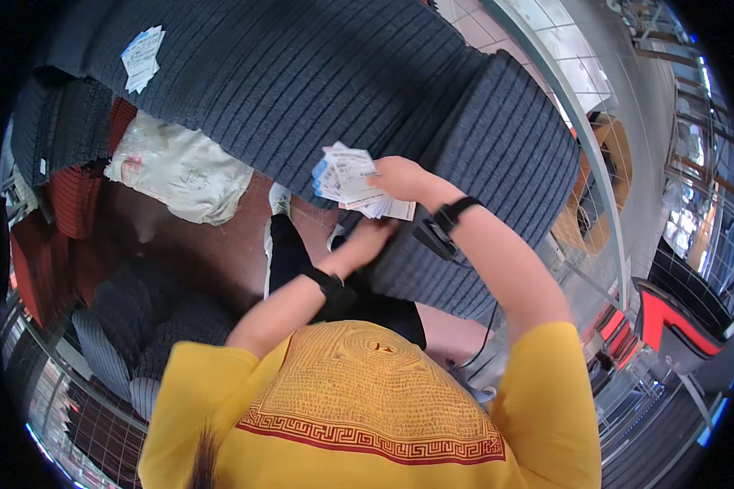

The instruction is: Picking up grey foam mats from a stack, placing them on a sorting surface, and checking labels.

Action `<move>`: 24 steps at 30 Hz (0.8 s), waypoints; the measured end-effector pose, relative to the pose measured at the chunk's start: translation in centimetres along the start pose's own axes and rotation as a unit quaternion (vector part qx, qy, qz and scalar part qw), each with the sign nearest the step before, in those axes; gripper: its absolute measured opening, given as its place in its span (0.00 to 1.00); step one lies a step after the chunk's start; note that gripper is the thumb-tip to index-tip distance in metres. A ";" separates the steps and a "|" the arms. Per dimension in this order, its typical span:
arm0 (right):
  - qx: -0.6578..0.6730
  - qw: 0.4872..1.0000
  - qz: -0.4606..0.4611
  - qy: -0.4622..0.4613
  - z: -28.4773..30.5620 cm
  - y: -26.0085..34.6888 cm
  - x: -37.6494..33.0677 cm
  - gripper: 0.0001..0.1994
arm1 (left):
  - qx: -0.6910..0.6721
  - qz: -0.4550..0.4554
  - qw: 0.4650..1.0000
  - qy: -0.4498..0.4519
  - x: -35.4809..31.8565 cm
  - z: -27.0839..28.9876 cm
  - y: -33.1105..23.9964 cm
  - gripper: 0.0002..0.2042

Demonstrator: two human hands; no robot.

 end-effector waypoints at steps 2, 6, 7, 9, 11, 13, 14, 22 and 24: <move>-0.281 0.932 0.070 0.217 -5.4 -2.9 1.2 0.12 | 0.021 0.129 0.988 0.080 -1.3 -1.3 -1.9 0.16; -0.362 0.895 -0.001 0.262 -5.8 -11.3 -3.6 0.11 | 0.023 0.008 1.000 0.012 -2.4 -6.4 -0.8 0.18; -0.381 0.882 -0.002 0.278 -4.4 -13.9 -5.0 0.12 | -0.001 0.020 0.994 0.108 -1.5 -7.4 -1.3 0.17; -0.365 0.884 -0.014 0.293 -3.9 -14.8 -7.1 0.13 | 0.056 0.038 0.957 0.283 -2.2 -6.4 -3.8 0.15; -0.371 0.887 -0.020 0.274 -3.1 -13.2 -7.8 0.12 | 0.211 -0.052 0.934 0.283 1.8 2.9 -6.6 0.10; -0.383 0.885 -0.028 0.262 -2.4 -12.8 -8.5 0.12 | 0.332 -0.211 0.919 -0.024 9.3 17.0 -13.5 0.10; -0.381 0.887 -0.037 0.259 -2.3 -12.6 -8.8 0.12 | 0.409 -0.217 0.873 -0.153 12.8 24.1 -13.3 0.09; -0.377 0.875 -0.085 0.292 -3.2 -13.8 -11.2 0.14 | 0.362 0.328 0.772 -0.407 20.9 49.3 -4.3 0.44; -0.376 0.874 -0.126 0.281 -2.2 -14.1 -11.3 0.14 | 0.397 0.332 0.738 -0.434 21.0 47.9 -4.8 0.46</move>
Point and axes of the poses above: each hand's wrist, its own x-axis towards the middle knuckle, its own z-axis out of the back of the hand, y = z × x, the point moved 9 cm from there along x, towards the middle knuckle, and after that the axes turned 12 degrees about -y, right-handed, at the moved point
